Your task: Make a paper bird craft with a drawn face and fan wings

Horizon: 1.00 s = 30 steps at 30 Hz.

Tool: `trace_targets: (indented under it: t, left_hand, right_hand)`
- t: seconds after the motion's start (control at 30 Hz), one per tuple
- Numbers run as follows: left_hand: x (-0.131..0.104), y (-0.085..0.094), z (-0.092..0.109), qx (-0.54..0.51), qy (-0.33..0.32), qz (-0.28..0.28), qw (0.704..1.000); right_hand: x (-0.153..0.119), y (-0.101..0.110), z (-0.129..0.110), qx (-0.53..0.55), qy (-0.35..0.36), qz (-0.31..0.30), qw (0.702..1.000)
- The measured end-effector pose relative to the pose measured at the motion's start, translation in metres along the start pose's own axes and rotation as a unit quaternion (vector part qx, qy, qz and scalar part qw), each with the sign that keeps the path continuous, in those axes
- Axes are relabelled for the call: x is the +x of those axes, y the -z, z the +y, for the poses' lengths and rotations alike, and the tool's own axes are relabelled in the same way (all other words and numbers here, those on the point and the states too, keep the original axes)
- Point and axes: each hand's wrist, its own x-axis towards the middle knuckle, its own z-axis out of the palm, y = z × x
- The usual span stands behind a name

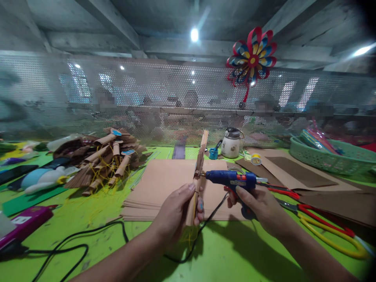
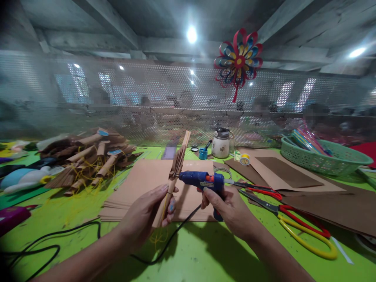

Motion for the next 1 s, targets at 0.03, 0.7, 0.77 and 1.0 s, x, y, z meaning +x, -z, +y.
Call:
trace_targets:
  t: [0.03, 0.7, 0.77, 1.0]
  left_hand:
    - [-0.0005, 0.0001, -0.0001, 0.000, 0.000, 0.000, 1.000]
    - [0.0005, -0.0010, 0.0020, 0.009, 0.001, 0.008, 1.000]
    - [0.0007, -0.0008, 0.0011, 0.007, -0.002, 0.007, 1.000]
    - [0.0014, 0.0012, -0.0019, 0.006, -0.001, 0.003, 1.000]
  right_hand:
    - [0.0000, -0.0001, 0.0000, -0.002, 0.004, 0.002, 1.000]
    - [0.0022, -0.0003, -0.0009, -0.008, 0.032, -0.009, 0.999]
    - [0.0026, -0.0010, -0.0016, -0.003, 0.035, -0.002, 0.999]
    - [0.0045, -0.0012, 0.0038, 0.024, 0.024, -0.007, 0.999]
